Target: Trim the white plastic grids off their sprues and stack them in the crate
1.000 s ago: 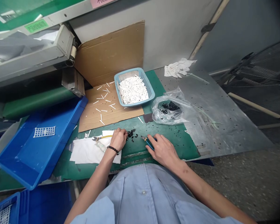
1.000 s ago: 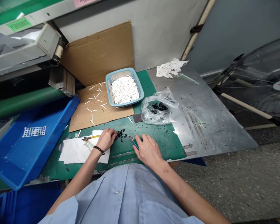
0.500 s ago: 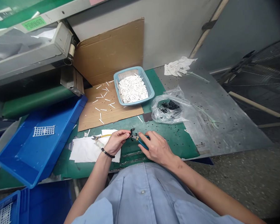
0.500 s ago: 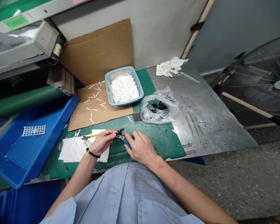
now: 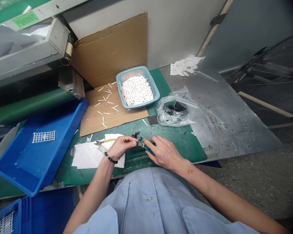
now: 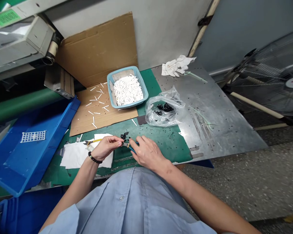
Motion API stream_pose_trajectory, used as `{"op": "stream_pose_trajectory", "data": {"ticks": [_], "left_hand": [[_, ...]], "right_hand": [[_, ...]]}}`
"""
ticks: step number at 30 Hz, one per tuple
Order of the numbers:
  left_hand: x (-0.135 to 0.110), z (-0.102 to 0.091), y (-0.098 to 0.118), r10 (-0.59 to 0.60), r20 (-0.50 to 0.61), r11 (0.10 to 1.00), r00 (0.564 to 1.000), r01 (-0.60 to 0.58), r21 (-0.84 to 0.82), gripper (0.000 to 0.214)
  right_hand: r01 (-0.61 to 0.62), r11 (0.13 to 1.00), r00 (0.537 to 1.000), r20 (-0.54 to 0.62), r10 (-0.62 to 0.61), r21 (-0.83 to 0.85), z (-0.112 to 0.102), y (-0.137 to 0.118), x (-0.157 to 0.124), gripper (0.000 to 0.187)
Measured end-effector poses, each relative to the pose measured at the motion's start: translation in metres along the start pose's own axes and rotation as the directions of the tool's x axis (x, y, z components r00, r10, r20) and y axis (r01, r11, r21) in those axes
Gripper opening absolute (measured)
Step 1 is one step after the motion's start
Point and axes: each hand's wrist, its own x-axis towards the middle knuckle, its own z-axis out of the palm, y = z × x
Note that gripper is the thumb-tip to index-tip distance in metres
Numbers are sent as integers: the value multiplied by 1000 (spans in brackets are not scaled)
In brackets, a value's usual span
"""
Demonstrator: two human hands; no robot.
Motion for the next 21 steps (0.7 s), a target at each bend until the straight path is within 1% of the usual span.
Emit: {"op": "stream_pose_trajectory", "data": {"ticks": [4, 6, 8, 10, 12, 14, 15, 16, 17, 18, 19, 20, 21], "left_hand": [[1, 5, 1, 8, 22, 1000, 1000, -8, 21, 33], [0, 7, 1, -7, 38, 1000, 999, 6, 13, 31], [-2, 5, 0, -26, 37, 999, 999, 26, -21, 30], [-5, 0, 0, -28, 1, 994, 1000, 28, -103, 27], [-6, -9, 0, -27, -48, 972, 998, 15, -233, 22], [-7, -18, 0, -42, -85, 939, 995, 10, -345, 18], [-6, -22, -1, -53, -104, 931, 993, 11, -364, 19], [-5, -25, -2, -58, -133, 940, 989, 9, -342, 21], [-4, -26, -3, -49, -177, 963, 983, 0, -270, 22], [-2, -27, -5, -15, -228, 990, 973, -18, -143, 23], [1, -27, -7, 45, -275, 999, 960, -38, 31, 23], [3, -27, -10, 123, -301, 971, 946, -52, 233, 22], [5, -26, -12, 206, -301, 899, 931, -60, 433, 20]], "right_hand": [[-10, 1000, 1000, 25, 10, -27, 6, 0, -4, 28], [-10, 1000, 999, 33, 11, -20, 9, -1, -6, 23], [-9, 1000, 1000, 12, 9, -3, 11, -2, -7, 22], [-26, 1000, 999, -23, 27, 13, 14, -1, -7, 25], [-73, 997, 996, -42, 74, 16, 17, 3, -8, 30], [-141, 990, 990, -16, 141, -8, 21, 8, -9, 33], [-178, 984, 984, 12, 178, -34, 23, 10, -10, 33], [-211, 975, 976, 43, 214, -64, 24, 13, -11, 32], [-236, 967, 967, 74, 243, -93, 26, 15, -12, 31], [-250, 961, 960, 103, 262, -116, 26, 16, -13, 30], [-256, 958, 954, 125, 272, -131, 26, 16, -14, 29], [-257, 957, 951, 138, 275, -138, 26, 16, -15, 29], [-253, 957, 951, 146, 273, -140, 24, 16, -15, 30]]}}
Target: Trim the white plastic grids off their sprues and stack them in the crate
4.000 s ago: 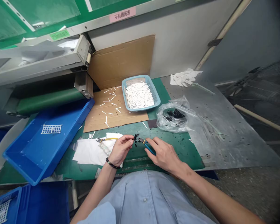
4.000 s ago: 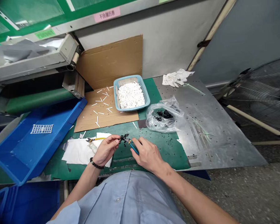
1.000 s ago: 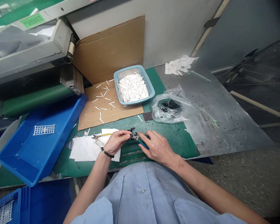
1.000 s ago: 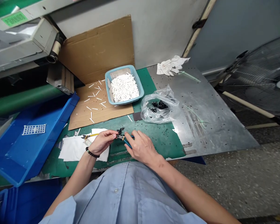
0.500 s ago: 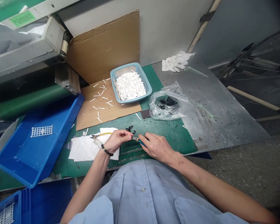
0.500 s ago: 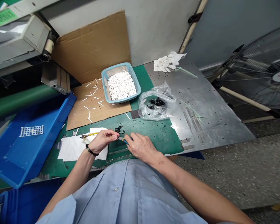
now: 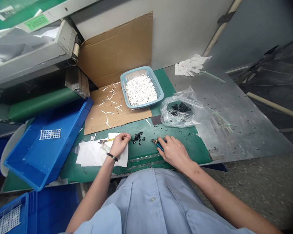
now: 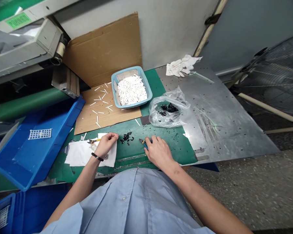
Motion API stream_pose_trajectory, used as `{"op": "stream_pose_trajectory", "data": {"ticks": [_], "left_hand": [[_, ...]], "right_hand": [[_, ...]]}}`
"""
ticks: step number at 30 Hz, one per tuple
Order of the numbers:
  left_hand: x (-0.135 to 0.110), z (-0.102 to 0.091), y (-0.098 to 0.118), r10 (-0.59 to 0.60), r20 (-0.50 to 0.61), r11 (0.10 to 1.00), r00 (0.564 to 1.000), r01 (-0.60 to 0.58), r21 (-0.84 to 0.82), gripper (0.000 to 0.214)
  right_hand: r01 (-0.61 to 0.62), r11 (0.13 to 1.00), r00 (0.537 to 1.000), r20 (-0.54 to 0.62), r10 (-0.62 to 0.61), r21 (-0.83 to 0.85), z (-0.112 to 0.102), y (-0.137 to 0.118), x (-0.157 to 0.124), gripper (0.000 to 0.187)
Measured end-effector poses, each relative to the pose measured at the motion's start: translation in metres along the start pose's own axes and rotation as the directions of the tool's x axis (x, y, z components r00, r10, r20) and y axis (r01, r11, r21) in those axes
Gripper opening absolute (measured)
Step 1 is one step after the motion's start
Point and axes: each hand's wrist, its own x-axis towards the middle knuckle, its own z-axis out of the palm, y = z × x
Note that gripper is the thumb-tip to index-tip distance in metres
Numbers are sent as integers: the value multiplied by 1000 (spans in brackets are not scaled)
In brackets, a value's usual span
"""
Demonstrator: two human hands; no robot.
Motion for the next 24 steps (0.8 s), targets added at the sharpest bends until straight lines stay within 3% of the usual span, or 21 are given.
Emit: {"op": "stream_pose_trajectory", "data": {"ticks": [2, 4, 6, 8, 11, 14, 18, 24], "left_hand": [[1, 4, -3, 137, 0, 934, 991, -130, 334, 18], [1, 7, -5, 205, 49, 835, 978, -201, 512, 17], [0, 8, -6, 234, 85, 788, 968, -240, 567, 15], [0, 7, -7, 246, 80, 801, 966, -248, 545, 13], [0, 6, -8, 167, 18, 917, 986, -162, 366, 5], [-2, 7, -4, 39, 24, 999, 999, -38, -34, 5], [-13, 12, 11, -55, 105, 889, 993, 97, -448, 19], [-31, 16, 29, -29, 190, 789, 981, 139, -599, 29]], "right_hand": [[3, 1000, 1000, 3, -3, -1, -3, -1, -1, 31], [2, 1000, 1000, -2, -2, 2, -6, -3, -2, 32], [5, 1000, 1000, -9, -4, 9, -7, -5, -3, 33], [9, 1000, 1000, -17, -9, 21, -7, -6, -4, 33], [17, 999, 999, -32, -16, 49, -7, -9, -4, 32], [41, 994, 997, -70, -34, 102, -9, -15, -4, 33], [94, 974, 987, -151, -64, 206, -13, -26, -1, 35], [152, 951, 969, -229, -91, 268, -19, -36, 1, 37]]}}
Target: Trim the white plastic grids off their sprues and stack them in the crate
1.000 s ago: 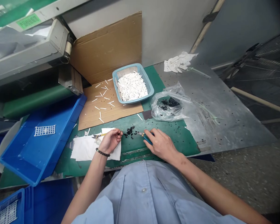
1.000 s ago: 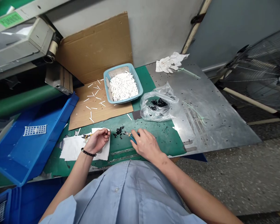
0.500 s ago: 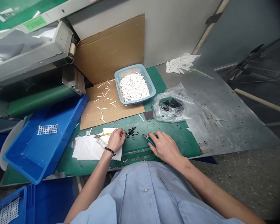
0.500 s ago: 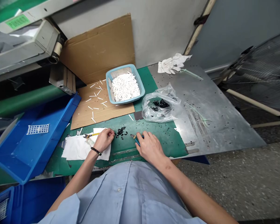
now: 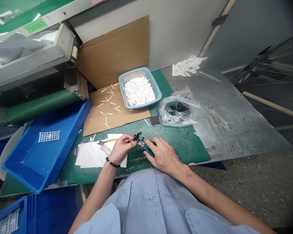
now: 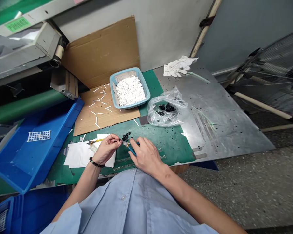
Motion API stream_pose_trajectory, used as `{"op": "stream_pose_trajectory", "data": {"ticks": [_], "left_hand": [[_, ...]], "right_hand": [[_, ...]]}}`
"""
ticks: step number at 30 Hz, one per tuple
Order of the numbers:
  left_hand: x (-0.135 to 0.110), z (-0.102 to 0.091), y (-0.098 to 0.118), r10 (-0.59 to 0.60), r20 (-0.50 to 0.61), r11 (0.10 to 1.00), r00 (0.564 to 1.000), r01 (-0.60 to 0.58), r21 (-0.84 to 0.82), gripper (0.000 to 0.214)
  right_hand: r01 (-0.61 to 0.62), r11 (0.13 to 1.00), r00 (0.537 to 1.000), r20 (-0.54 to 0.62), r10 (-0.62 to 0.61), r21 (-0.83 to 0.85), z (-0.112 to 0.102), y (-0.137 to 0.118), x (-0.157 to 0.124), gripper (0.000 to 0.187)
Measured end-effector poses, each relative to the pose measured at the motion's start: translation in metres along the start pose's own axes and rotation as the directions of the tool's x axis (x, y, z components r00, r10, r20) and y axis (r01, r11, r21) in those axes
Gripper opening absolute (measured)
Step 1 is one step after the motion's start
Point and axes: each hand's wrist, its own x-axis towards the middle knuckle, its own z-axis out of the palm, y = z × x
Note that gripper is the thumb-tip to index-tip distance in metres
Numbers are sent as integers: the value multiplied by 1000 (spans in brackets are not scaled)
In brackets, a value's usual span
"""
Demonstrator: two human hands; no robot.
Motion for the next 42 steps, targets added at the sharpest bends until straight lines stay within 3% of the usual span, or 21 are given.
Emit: {"op": "stream_pose_trajectory", "data": {"ticks": [23, 42], "left_hand": [[-6, -13, -3, -12, 47, 989, 999, 5, 146, 33], [-11, -9, -6, 20, 46, 982, 999, -28, 186, 31]], "right_hand": [[53, 999, 999, -6, -53, -8, -4, -2, -2, 37], [23, 998, 1000, -11, -23, 50, 1, -2, -10, 38]]}}
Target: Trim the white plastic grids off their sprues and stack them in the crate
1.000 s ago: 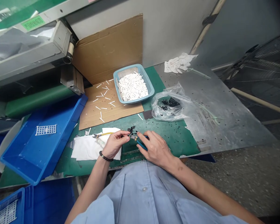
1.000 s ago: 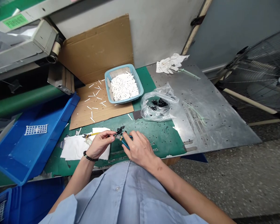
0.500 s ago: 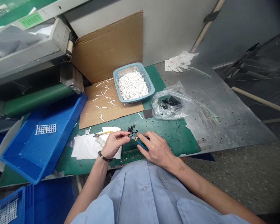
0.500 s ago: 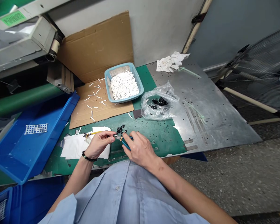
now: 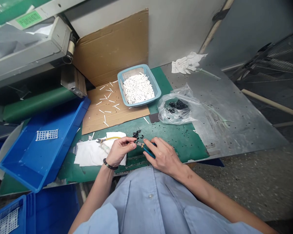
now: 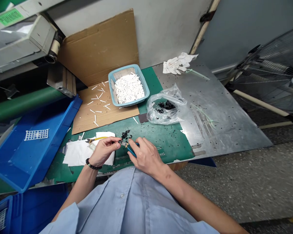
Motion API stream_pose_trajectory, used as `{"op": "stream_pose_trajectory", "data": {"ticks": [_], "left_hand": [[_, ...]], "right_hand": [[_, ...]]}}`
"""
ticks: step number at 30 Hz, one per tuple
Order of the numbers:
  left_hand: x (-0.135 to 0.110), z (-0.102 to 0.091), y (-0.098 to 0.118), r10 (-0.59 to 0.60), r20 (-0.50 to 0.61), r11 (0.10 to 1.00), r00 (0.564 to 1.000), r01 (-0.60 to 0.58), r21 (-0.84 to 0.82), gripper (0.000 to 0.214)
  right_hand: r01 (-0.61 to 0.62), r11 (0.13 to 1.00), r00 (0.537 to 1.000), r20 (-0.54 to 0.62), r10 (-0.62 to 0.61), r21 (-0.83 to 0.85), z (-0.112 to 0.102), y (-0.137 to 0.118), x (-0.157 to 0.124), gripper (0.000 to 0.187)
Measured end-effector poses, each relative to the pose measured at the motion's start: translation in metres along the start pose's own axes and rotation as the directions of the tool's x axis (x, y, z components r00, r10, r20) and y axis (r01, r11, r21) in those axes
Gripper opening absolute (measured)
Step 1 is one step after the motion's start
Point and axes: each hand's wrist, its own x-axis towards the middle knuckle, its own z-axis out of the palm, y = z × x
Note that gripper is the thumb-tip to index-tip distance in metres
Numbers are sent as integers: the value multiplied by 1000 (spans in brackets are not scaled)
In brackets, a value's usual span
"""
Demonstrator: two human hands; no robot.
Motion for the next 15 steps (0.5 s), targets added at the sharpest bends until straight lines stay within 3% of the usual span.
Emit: {"op": "stream_pose_trajectory", "data": {"ticks": [8, 15], "left_hand": [[-1, 2, -4, -15, 13, 1000, 1000, 15, 0, 33], [0, 8, 0, -140, 0, 990, 990, 140, -7, 32]], "right_hand": [[9, 997, 1000, 19, -7, -82, 1, -1, -2, 34], [23, 993, 999, 30, -19, -117, 0, -4, -2, 36]]}}
